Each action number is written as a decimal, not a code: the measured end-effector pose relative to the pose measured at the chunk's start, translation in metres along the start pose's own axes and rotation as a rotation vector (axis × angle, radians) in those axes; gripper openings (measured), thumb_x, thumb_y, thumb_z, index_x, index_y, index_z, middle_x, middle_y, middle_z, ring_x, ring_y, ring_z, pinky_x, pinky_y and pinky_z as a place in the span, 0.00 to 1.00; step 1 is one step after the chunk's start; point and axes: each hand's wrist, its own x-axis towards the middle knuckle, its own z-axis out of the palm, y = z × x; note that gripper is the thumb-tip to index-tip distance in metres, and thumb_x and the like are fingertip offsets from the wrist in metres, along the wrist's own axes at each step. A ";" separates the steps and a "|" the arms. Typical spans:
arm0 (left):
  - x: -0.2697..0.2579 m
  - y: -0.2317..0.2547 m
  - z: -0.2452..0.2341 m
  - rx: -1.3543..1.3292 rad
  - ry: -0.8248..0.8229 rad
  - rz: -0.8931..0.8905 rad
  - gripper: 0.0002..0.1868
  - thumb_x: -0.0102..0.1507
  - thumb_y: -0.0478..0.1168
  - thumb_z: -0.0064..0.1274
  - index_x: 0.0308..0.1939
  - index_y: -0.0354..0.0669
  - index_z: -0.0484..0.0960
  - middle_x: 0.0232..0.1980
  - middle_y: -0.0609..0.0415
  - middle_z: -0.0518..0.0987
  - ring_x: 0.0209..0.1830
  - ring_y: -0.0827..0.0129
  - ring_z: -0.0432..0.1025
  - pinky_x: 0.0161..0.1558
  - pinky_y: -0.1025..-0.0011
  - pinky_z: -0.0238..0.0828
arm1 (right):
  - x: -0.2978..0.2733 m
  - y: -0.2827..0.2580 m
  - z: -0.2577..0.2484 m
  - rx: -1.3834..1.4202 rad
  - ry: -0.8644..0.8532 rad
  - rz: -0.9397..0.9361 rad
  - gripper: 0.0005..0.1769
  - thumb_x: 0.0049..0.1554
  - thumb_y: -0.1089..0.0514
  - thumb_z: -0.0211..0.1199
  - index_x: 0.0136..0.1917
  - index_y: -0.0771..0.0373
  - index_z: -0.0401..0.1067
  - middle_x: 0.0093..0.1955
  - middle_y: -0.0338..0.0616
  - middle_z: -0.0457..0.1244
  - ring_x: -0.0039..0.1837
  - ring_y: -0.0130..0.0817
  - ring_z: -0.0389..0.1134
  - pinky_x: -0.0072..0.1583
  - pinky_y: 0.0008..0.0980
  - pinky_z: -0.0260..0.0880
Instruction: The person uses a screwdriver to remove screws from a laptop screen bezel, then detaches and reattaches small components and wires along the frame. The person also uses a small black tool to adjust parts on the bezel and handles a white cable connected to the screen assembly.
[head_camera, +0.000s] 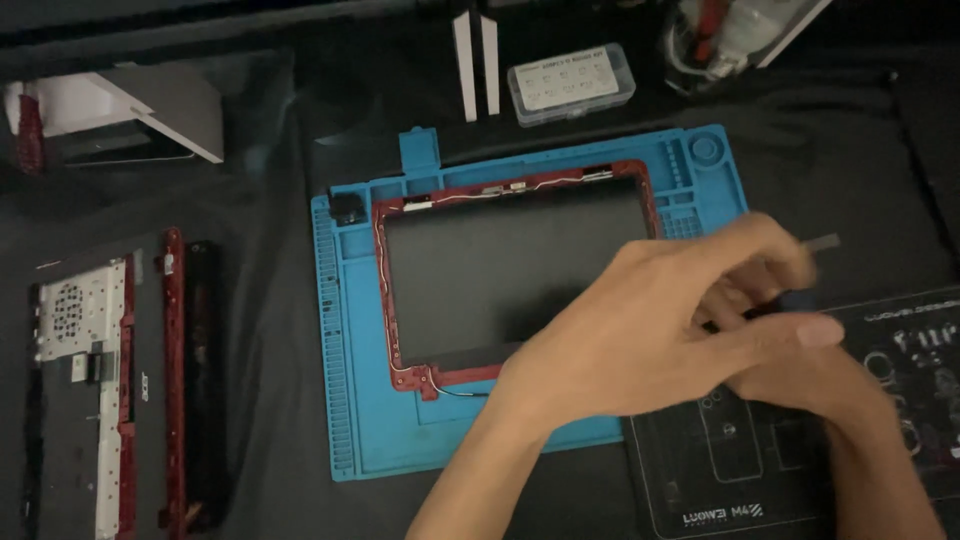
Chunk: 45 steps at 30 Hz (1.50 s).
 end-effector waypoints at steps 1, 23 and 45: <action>0.000 0.005 -0.003 -0.057 0.007 0.007 0.26 0.69 0.63 0.51 0.52 0.43 0.79 0.39 0.55 0.83 0.37 0.69 0.80 0.40 0.74 0.81 | 0.000 0.011 0.004 -0.029 0.088 -0.247 0.22 0.39 0.68 0.69 0.50 0.62 0.76 0.50 0.44 0.65 0.50 0.37 0.65 0.44 0.36 0.70; 0.007 0.025 -0.023 -0.048 0.166 -0.112 0.13 0.64 0.45 0.60 0.41 0.38 0.79 0.31 0.51 0.84 0.28 0.73 0.84 0.27 0.78 0.80 | -0.011 -0.056 -0.028 0.035 0.027 0.107 0.16 0.47 0.57 0.74 0.45 0.66 0.74 0.43 0.45 0.69 0.43 0.39 0.74 0.45 0.39 0.76; 0.015 0.035 -0.019 -0.100 0.035 -0.195 0.13 0.66 0.43 0.53 0.51 0.41 0.84 0.37 0.52 0.86 0.36 0.72 0.85 0.34 0.78 0.84 | -0.009 -0.023 -0.016 -0.004 0.066 -0.222 0.11 0.45 0.58 0.75 0.41 0.64 0.80 0.41 0.46 0.72 0.42 0.39 0.74 0.47 0.38 0.75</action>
